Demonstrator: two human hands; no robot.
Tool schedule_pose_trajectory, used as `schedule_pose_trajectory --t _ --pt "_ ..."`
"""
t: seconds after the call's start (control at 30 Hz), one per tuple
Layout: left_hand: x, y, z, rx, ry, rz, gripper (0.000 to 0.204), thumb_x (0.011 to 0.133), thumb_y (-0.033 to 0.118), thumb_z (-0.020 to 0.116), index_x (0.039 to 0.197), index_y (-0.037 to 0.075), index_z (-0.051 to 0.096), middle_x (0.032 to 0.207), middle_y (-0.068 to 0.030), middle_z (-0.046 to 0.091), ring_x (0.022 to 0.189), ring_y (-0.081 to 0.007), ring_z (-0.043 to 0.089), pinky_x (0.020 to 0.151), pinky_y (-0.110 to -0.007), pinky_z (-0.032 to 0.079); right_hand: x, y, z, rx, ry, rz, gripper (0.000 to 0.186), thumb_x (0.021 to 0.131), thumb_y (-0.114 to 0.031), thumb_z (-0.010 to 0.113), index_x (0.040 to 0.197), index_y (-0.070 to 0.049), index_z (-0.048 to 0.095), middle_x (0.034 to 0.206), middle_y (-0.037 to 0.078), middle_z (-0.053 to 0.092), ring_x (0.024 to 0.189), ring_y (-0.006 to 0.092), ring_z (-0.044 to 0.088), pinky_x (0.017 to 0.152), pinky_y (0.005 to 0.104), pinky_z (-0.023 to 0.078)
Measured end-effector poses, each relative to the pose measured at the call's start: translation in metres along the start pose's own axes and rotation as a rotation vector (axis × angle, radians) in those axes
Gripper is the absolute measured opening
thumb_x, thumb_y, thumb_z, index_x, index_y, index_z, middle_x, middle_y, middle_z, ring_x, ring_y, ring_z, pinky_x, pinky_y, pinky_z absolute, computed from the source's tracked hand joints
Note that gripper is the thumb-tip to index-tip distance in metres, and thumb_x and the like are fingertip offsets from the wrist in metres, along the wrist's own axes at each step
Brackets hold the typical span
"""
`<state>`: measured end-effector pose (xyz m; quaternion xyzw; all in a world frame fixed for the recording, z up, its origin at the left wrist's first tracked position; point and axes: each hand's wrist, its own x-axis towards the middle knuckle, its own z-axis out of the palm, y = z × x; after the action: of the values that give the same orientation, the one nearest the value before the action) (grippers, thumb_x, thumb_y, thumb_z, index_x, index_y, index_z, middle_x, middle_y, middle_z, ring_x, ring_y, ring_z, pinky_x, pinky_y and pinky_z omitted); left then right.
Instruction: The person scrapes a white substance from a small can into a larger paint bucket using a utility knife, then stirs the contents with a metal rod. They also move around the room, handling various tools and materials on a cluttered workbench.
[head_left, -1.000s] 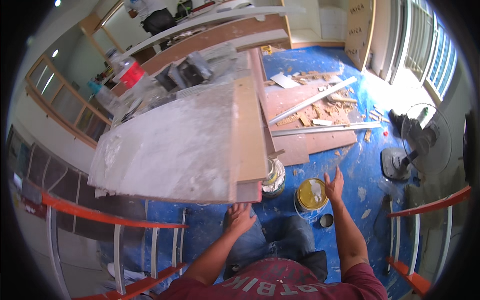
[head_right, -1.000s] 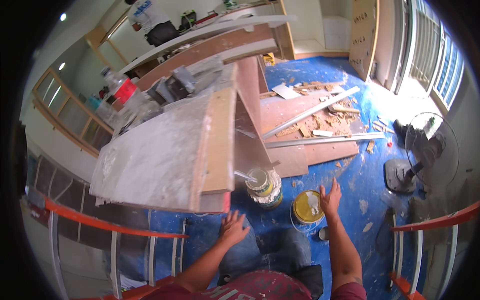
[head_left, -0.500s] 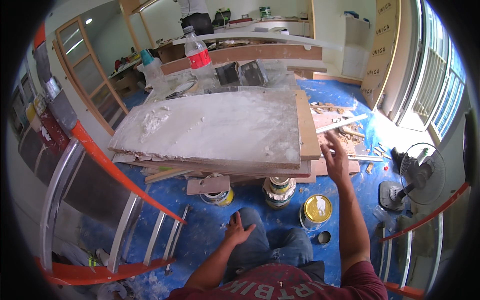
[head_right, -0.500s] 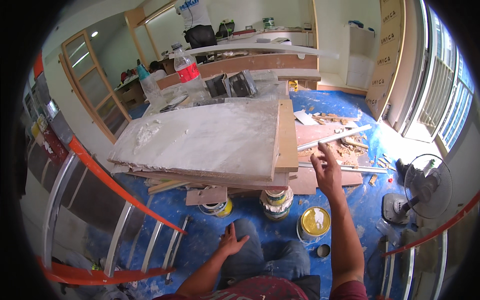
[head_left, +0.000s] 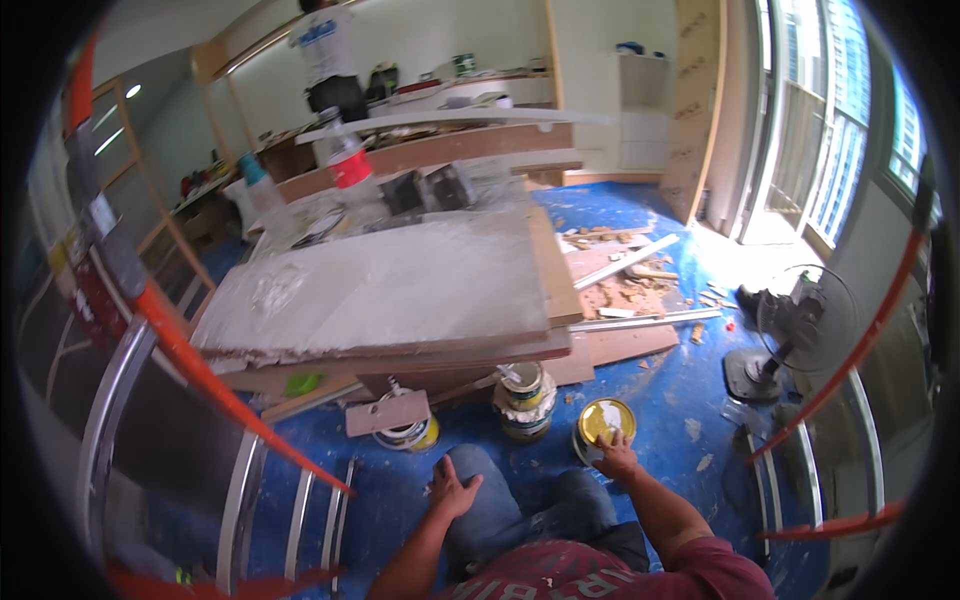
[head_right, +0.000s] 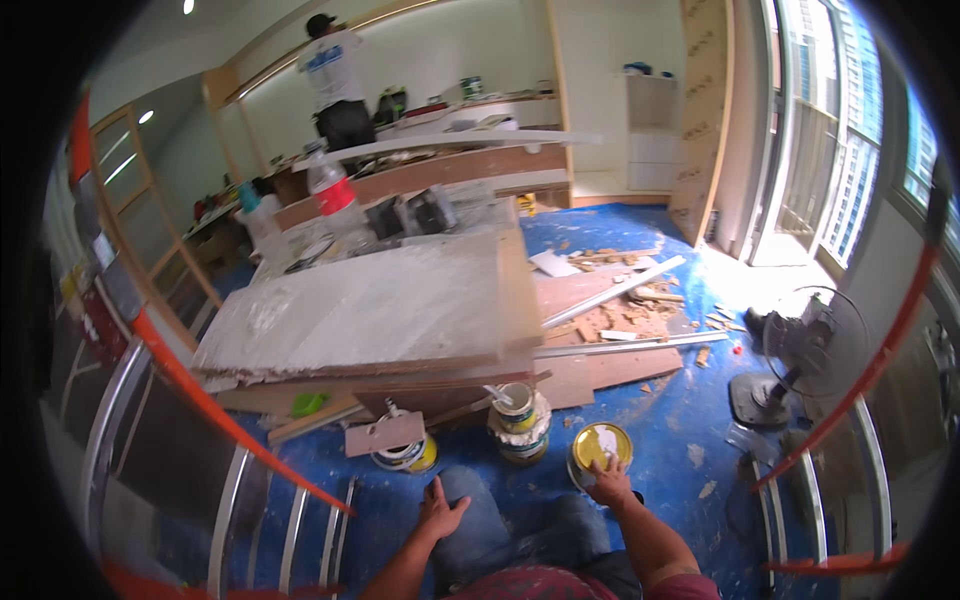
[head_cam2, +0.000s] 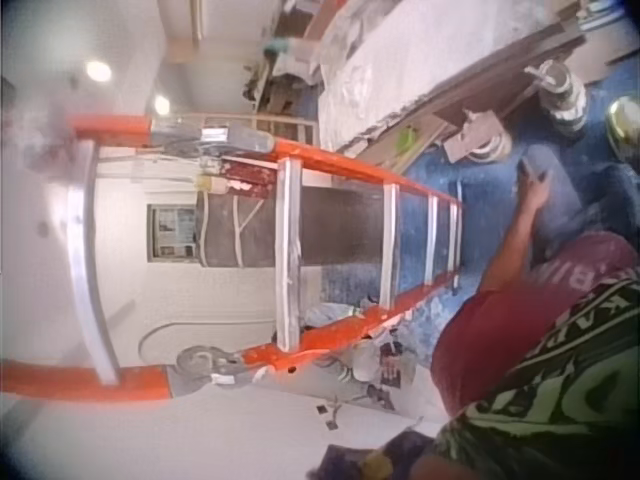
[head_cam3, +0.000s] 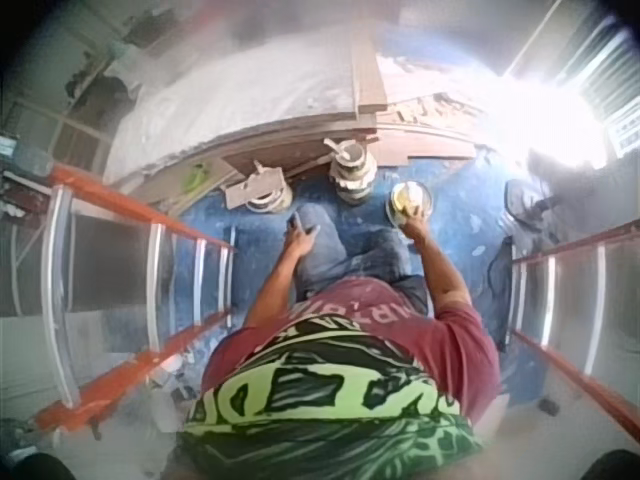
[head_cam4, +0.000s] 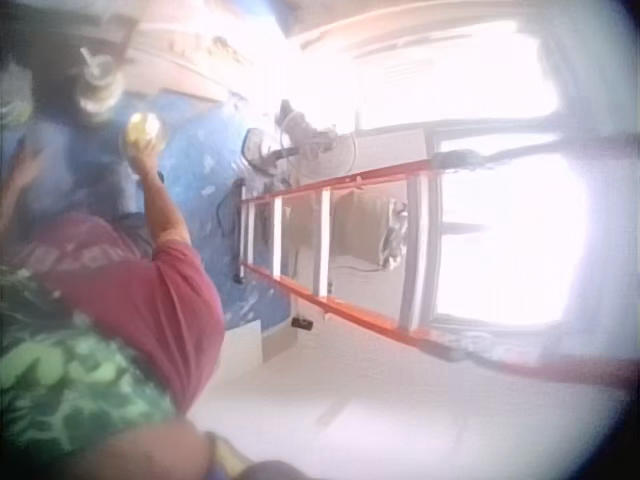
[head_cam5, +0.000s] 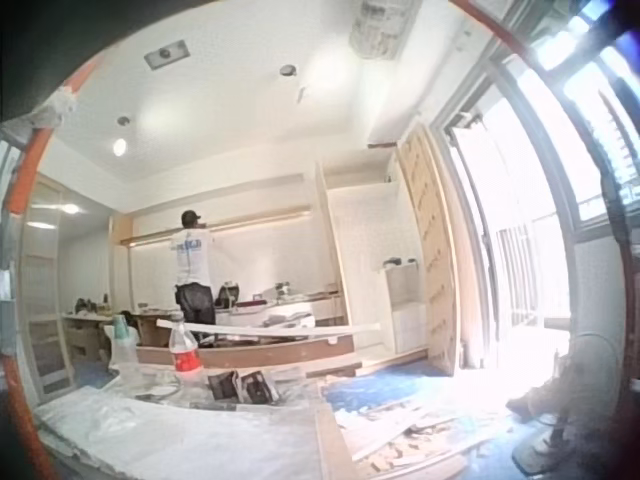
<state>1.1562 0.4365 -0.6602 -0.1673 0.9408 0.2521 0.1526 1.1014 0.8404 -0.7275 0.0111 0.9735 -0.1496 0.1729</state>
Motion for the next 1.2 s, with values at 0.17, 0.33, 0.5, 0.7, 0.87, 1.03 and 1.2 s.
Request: schedule_pose_trajectory --t 0.17,0.33,0.5,0.7,0.87,1.03,1.2 --pt "-0.019 0.037 -0.013 0.289 -0.011 0.067 0.109 0.085 0.066 0.063 0.163 0.009 0.010 0.163 -0.0337 0.013 0.144 -0.0590 0.024 0.116 -0.063 0.024 0.030 0.022 0.008 -0.004 0.107 -0.061 0.062 0.095 -0.028 0.058 0.153 -0.028 0.039 0.158 0.036 0.022 0.143 0.0570 0.029 0.111 0.0568 0.041" --pt "-0.031 0.046 -0.022 0.332 0.049 0.228 0.100 0.082 0.062 0.066 0.159 0.012 0.026 0.161 -0.0341 0.018 0.142 -0.0598 0.024 0.115 -0.062 0.026 0.033 -0.002 0.012 -0.039 0.156 -0.080 0.056 0.097 -0.019 0.053 0.152 -0.024 0.043 0.153 0.042 0.024 0.142 0.0586 0.027 0.113 0.0570 0.036" --pt "-0.085 0.076 -0.036 0.388 -0.012 0.385 0.093 0.078 0.055 0.070 0.155 0.016 0.036 0.158 -0.0304 0.026 0.136 -0.0555 0.034 0.112 -0.059 0.032 0.036 0.033 0.035 -0.059 0.167 -0.081 0.052 0.101 -0.025 0.048 0.152 -0.023 0.043 0.153 0.048 0.017 0.142 0.0619 0.024 0.118 0.0546 0.030" --pt "-0.115 0.103 -0.082 0.473 -0.389 0.487 0.085 0.082 0.057 0.069 0.153 0.018 0.041 0.156 -0.0253 0.030 0.135 -0.0490 0.037 0.108 -0.059 0.036 0.066 0.030 0.010 0.098 -0.322 -0.289 0.034 0.097 -0.037 0.057 0.124 -0.018 0.068 0.120 0.016 0.070 0.110 0.0337 0.067 0.095 0.0476 0.052" --pt "-0.139 0.110 -0.096 0.480 -0.602 0.300 0.084 0.083 0.057 0.068 0.154 0.021 0.041 0.159 -0.0236 0.029 0.138 -0.0479 0.036 0.109 -0.060 0.037 -0.056 -0.072 -0.014 0.356 -0.351 -0.102 0.054 0.096 -0.051 0.059 0.132 -0.011 0.064 0.111 0.022 0.071 0.099 0.0436 0.069 0.088 0.0484 0.055" --pt "-0.146 0.124 -0.111 0.439 -0.772 0.184 0.085 0.082 0.060 0.067 0.154 0.022 0.041 0.162 -0.0234 0.026 0.140 -0.0479 0.037 0.113 -0.055 0.036 -0.205 -0.110 -0.150 -0.092 -0.832 0.018 0.057 0.094 -0.057 0.055 0.137 -0.021 0.062 0.133 0.015 0.066 0.128 0.0370 0.058 0.108 0.0604 0.038" --pt "-0.138 0.131 -0.111 0.375 -0.860 0.059 0.086 0.083 0.063 0.066 0.153 0.022 0.041 0.161 -0.0247 0.030 0.145 -0.0429 0.035 0.115 -0.050 0.036 -0.216 -0.065 -0.227 0.005 -0.721 0.187 0.053 0.091 -0.054 0.058 0.130 -0.019 0.068 0.135 0.017 0.062 0.132 0.0399 0.050 0.109 0.0599 0.038"
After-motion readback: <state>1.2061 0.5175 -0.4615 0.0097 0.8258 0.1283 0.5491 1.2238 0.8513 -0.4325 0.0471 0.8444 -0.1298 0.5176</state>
